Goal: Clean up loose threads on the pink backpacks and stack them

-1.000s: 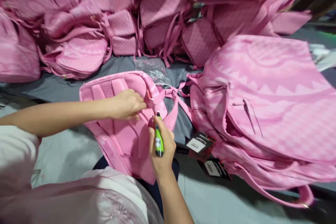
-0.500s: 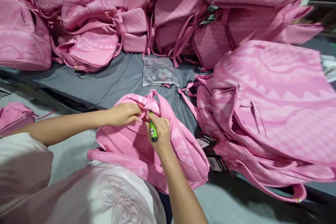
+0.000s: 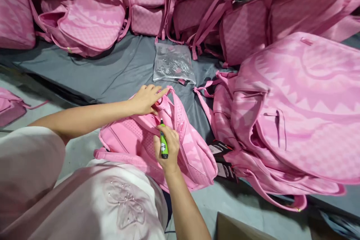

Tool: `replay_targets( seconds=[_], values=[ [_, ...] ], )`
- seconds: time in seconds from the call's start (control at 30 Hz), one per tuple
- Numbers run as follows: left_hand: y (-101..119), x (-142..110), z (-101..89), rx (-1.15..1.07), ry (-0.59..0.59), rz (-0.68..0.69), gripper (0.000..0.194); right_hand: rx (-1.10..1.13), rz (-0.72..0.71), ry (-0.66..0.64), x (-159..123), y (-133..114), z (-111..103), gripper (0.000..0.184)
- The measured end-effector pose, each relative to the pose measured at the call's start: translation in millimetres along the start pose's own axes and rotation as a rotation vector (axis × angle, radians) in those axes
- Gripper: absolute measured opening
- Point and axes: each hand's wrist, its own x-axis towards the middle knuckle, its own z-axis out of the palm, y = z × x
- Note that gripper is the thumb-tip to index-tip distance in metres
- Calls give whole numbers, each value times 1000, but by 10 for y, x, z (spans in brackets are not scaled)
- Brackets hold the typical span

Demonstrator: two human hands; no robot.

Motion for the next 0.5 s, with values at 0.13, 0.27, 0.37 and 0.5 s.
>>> replay_targets(
  seconds=[0.13,0.27,0.37,0.5],
  values=[
    [31,-90,63,69,82,228,105,61,132,-85,8,78,15,32],
    [145,-73,118,152,31,298,107,263,337,44,16,142,105,35],
    [200,-3,157,160,-26,232,110,255,408,5,61,175,52,27],
    [206,29,185,154,-6,214,98,230,362,-277,246,221,-200,33]
  ],
)
